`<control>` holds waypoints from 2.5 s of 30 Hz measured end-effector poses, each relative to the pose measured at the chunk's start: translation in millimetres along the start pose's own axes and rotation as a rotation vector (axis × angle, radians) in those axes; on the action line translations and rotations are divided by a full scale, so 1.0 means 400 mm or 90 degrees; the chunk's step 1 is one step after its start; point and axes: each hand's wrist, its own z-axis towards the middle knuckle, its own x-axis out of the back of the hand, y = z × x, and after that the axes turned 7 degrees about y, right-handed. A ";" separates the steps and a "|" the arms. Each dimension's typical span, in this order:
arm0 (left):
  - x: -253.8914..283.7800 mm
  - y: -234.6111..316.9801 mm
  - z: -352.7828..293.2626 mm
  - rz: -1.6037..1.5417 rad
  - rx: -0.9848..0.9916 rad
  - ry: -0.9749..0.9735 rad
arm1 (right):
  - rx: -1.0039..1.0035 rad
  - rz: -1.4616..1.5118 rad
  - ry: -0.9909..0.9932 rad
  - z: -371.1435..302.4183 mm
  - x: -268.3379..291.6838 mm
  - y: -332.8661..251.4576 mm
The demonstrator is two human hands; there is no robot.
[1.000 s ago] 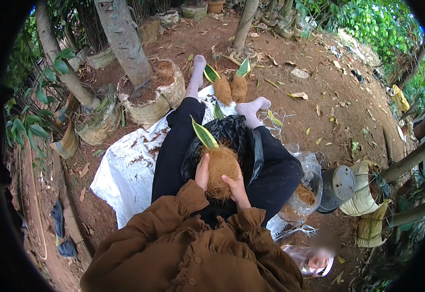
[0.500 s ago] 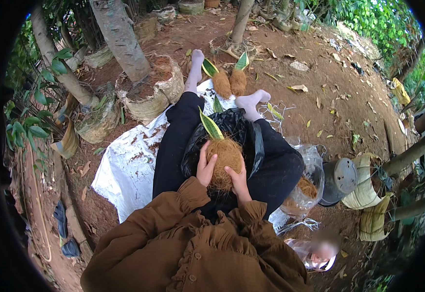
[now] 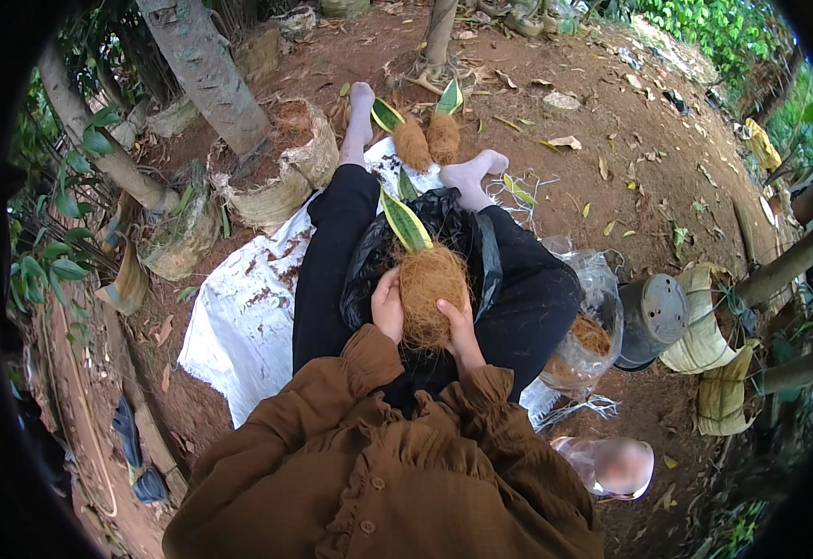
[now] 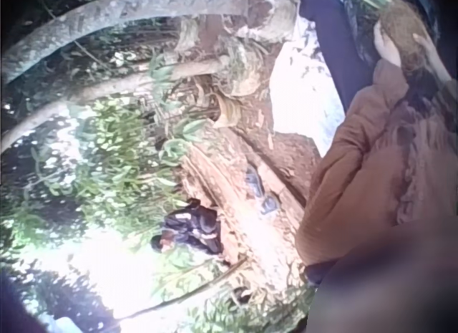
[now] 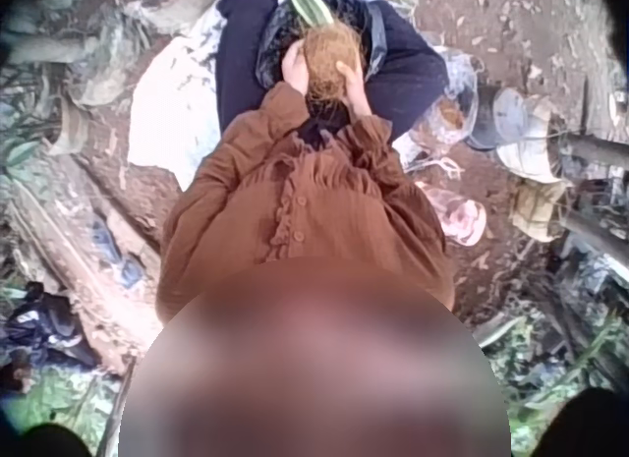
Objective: The person sits on the ground and holds a coconut with a small plant growing from it. They wrap a thin string around the coconut base to secure the plant, then tie and trim the string. The person repeats this process with additional coconuts placed nearby.
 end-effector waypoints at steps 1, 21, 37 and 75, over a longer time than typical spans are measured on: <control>0.004 -0.002 0.004 -0.020 0.023 -0.033 | 0.002 -0.006 -0.003 0.002 0.002 0.002; -0.074 0.176 -0.104 0.282 -0.322 -0.179 | 0.423 -0.233 0.046 -0.059 -0.108 -0.025; 0.074 0.069 0.013 -0.259 0.159 -0.340 | 0.258 -0.216 -0.110 -0.054 -0.157 -0.054; 0.091 0.049 0.020 -0.276 0.261 -0.260 | 0.457 -0.790 -0.145 -0.016 -0.257 -0.111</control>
